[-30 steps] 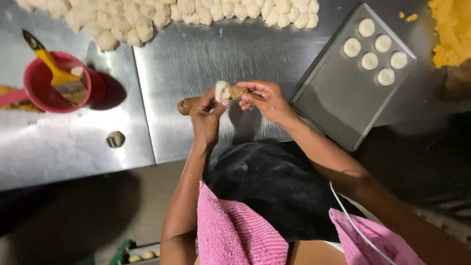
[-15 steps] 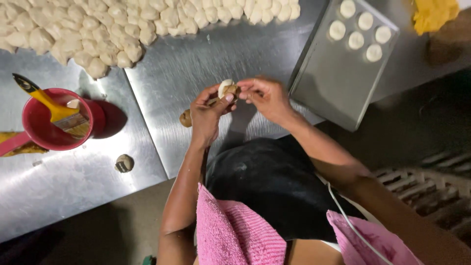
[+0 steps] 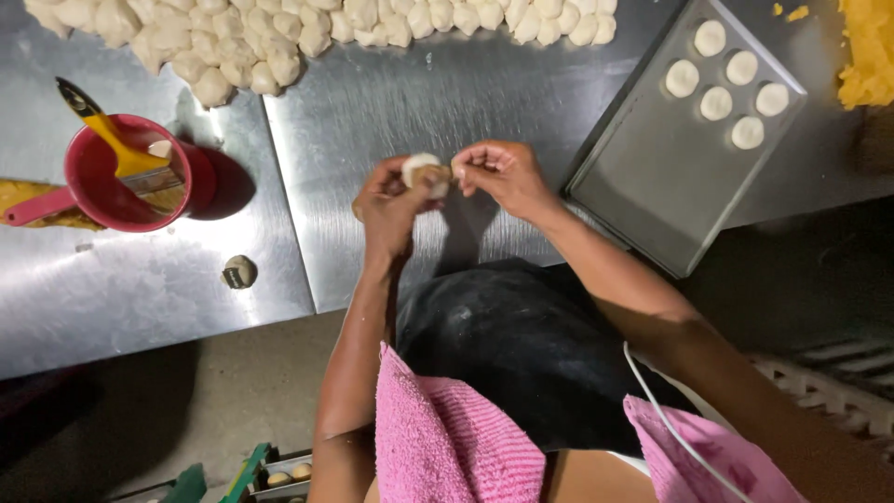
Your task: Shaping and filling bread dough portions and arranging them on baking trays.
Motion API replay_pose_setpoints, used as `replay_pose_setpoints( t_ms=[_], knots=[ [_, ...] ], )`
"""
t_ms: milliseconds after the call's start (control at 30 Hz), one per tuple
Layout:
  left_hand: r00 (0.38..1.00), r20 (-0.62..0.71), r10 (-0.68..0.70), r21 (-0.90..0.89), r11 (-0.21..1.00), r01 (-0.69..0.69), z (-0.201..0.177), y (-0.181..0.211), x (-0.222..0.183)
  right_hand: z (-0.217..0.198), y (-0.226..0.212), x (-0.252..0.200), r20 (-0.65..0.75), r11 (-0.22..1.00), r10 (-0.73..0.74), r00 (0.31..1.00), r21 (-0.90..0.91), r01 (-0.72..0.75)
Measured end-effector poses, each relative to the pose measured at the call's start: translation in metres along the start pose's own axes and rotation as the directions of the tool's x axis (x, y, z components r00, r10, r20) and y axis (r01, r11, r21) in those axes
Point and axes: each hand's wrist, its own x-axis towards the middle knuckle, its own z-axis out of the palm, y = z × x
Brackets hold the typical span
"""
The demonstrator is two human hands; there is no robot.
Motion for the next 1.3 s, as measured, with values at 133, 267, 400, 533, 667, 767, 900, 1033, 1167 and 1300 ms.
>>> replay_pose_setpoints(
  t_ms=[133, 267, 400, 533, 667, 767, 900, 1033, 1167, 1300],
  knots=[
    [0.993, -0.114, 0.038, -0.04, 0.998, -0.043, -0.011, 0.023, -0.008, 0.012, 0.051, 0.008, -0.101, 0.971, -0.013, 0.995, -0.24, -0.012],
    [0.997, -0.043, 0.067, -0.069, 0.995, -0.07, -0.016, 0.034, -0.02, 0.021, 0.024, 0.008, 0.012, 0.59, -0.11, 0.994, -0.804, 0.075],
    [0.998, 0.024, 0.065, -0.055, 0.996, -0.064, -0.003, 0.04, -0.025, 0.015, -0.004, 0.011, 0.008, 0.906, 0.01, 1.0, -0.424, -0.006],
    [0.998, 0.064, -0.01, -0.013, 1.0, 0.011, 0.015, 0.024, -0.015, 0.006, -0.056, 0.003, 0.095, 0.934, 0.174, 0.98, 0.299, -0.195],
    [1.0, 0.024, 0.021, 0.116, 0.993, -0.023, 0.035, 0.006, -0.004, -0.01, -0.035, -0.01, -0.139, 0.984, -0.048, 0.989, -0.179, 0.023],
    [0.994, 0.027, 0.106, 0.18, 0.978, -0.11, 0.057, 0.0, -0.002, -0.026, -0.046, -0.028, -0.136, 0.856, -0.254, 0.958, -0.492, 0.157],
    [0.973, 0.066, 0.221, 0.288, 0.929, -0.23, 0.08, -0.014, 0.008, -0.055, -0.096, -0.038, -0.022, 0.814, -0.315, 0.949, -0.521, 0.258],
    [0.9, 0.202, 0.386, 0.346, 0.832, -0.435, 0.124, -0.015, 0.004, -0.098, -0.068, -0.048, -0.011, 0.838, -0.391, 0.92, -0.417, 0.351],
    [0.791, 0.349, 0.503, 0.645, 0.483, -0.592, 0.167, -0.029, 0.009, -0.134, -0.031, -0.059, -0.158, 0.852, -0.37, 0.916, -0.45, 0.267],
    [0.779, 0.398, 0.484, 0.74, 0.332, -0.584, 0.178, -0.055, 0.045, -0.157, 0.002, -0.07, -0.222, 0.92, -0.231, 0.947, -0.368, 0.138]
  ],
)
